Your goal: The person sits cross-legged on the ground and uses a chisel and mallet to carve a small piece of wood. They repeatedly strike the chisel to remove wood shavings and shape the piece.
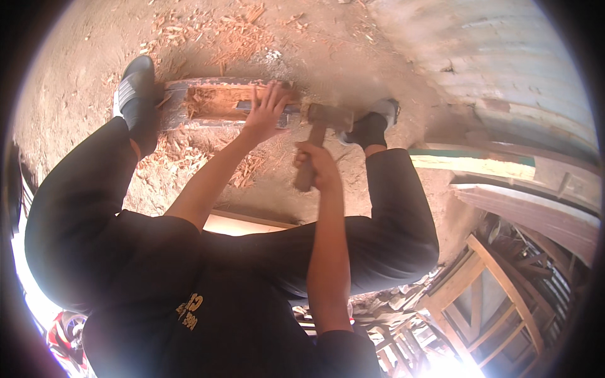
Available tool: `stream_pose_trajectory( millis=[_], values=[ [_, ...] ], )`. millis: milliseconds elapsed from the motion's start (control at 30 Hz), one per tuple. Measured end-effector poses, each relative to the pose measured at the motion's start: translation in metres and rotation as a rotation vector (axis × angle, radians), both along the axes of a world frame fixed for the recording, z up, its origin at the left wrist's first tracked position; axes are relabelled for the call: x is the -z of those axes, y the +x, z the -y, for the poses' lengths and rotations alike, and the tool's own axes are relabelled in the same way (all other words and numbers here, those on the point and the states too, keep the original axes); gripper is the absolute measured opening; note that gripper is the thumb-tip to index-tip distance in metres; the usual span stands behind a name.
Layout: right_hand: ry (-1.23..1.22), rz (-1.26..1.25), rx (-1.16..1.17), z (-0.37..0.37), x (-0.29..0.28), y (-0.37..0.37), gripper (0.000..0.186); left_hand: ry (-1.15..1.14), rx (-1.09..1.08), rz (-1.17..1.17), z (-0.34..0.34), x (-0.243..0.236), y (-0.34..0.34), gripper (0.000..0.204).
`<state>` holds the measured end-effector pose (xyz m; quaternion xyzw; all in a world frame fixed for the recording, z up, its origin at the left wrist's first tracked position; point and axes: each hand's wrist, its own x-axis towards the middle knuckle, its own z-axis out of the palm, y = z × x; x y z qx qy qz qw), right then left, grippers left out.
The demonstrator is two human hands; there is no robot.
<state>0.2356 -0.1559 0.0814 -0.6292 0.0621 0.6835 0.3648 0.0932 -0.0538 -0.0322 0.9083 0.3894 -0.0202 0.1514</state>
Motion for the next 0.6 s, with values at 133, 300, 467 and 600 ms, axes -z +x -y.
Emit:
stream_pose_trajectory(
  millis=[133,300,467,600],
  values=[
    [0.05,-0.052,0.158,0.002,-0.012,0.007,0.012,0.015,0.006,-0.034,-0.001,0.002,-0.004,0.093],
    [0.255,0.227,0.299,0.01,-0.023,0.048,0.011,0.039,0.004,0.024,0.0,0.007,-0.01,0.093],
    [0.346,0.211,0.697,0.002,-0.029,0.065,0.012,0.03,0.026,0.021,0.0,0.003,-0.005,0.093],
    [0.091,0.052,0.029,0.003,0.011,-0.008,0.017,0.004,-0.002,-0.018,-0.002,0.007,-0.006,0.092]
  ],
)
